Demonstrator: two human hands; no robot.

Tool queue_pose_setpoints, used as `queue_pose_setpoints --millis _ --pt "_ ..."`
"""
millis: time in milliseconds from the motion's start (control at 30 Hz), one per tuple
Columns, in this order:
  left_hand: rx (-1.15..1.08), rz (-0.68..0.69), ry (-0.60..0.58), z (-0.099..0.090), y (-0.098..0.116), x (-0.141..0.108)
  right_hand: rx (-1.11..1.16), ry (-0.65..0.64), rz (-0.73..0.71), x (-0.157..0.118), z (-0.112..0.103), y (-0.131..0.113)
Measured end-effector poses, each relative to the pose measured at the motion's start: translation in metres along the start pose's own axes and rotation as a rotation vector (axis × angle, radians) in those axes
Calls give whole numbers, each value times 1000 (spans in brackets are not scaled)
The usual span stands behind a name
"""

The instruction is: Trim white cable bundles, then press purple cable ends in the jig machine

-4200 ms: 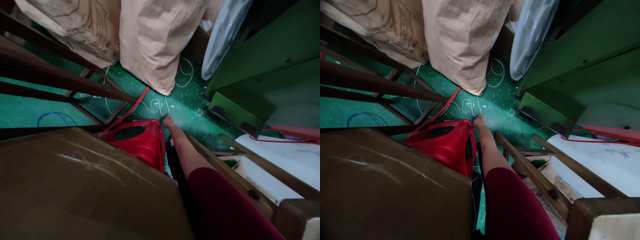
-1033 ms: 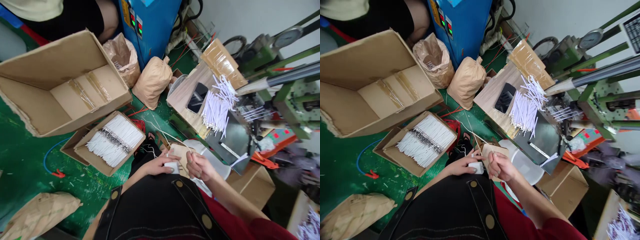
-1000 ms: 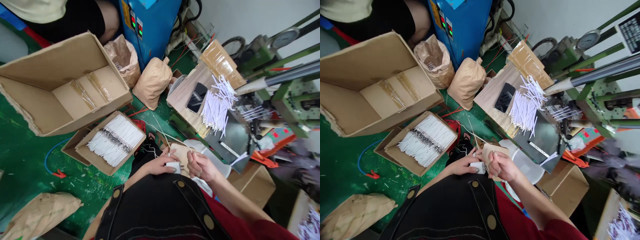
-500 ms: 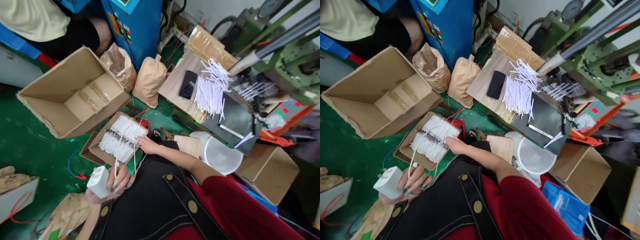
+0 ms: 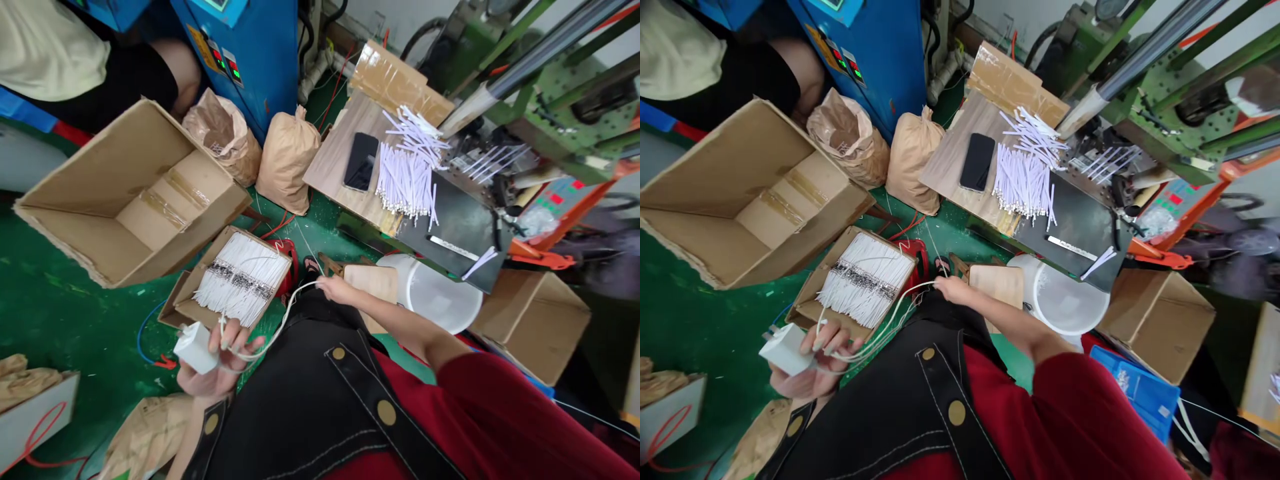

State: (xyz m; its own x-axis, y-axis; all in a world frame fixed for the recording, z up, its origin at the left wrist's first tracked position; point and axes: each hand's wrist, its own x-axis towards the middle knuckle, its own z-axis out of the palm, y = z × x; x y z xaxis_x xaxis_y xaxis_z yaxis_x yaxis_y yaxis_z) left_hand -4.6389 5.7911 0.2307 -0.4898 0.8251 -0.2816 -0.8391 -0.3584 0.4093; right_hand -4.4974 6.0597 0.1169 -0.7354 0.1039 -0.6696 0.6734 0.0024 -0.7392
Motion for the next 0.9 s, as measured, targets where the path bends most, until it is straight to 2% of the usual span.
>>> queue_pose_setpoints --millis 100,167,233,300,367,467,567,667,767,833,900 --pt "49 89 290 -15 -6 -1 -107 114 -22 -65 -23 4" --pt "60 39 444 -21 -13 0 2 184 -40 -99 -34 -12" --pt "60 -44 493 -21 -21 2 187 143 -50 -128 -42 -40" --pt "60 -100 436 -19 -28 6 323 -15 -27 -156 -49 -71" --pt "62 -134 320 -18 -33 10 350 -154 1 -181 -56 -95" --pt "67 -182 144 -22 -40 16 349 -214 3 -199 -65 -110" --pt "134 -267 24 -25 -48 24 356 -164 -35 -189 -64 -107" --pt "255 -367 -28 -24 -55 31 333 -68 -49 -186 -66 -111" --pt "318 -429 -80 -20 -59 36 141 13 -97 -220 -83 -140" --pt "313 -427 -147 -17 -58 39 -129 89 -212 -253 -96 -169" --pt "268 -396 -264 -10 -56 42 -448 171 -356 -270 -99 -197"
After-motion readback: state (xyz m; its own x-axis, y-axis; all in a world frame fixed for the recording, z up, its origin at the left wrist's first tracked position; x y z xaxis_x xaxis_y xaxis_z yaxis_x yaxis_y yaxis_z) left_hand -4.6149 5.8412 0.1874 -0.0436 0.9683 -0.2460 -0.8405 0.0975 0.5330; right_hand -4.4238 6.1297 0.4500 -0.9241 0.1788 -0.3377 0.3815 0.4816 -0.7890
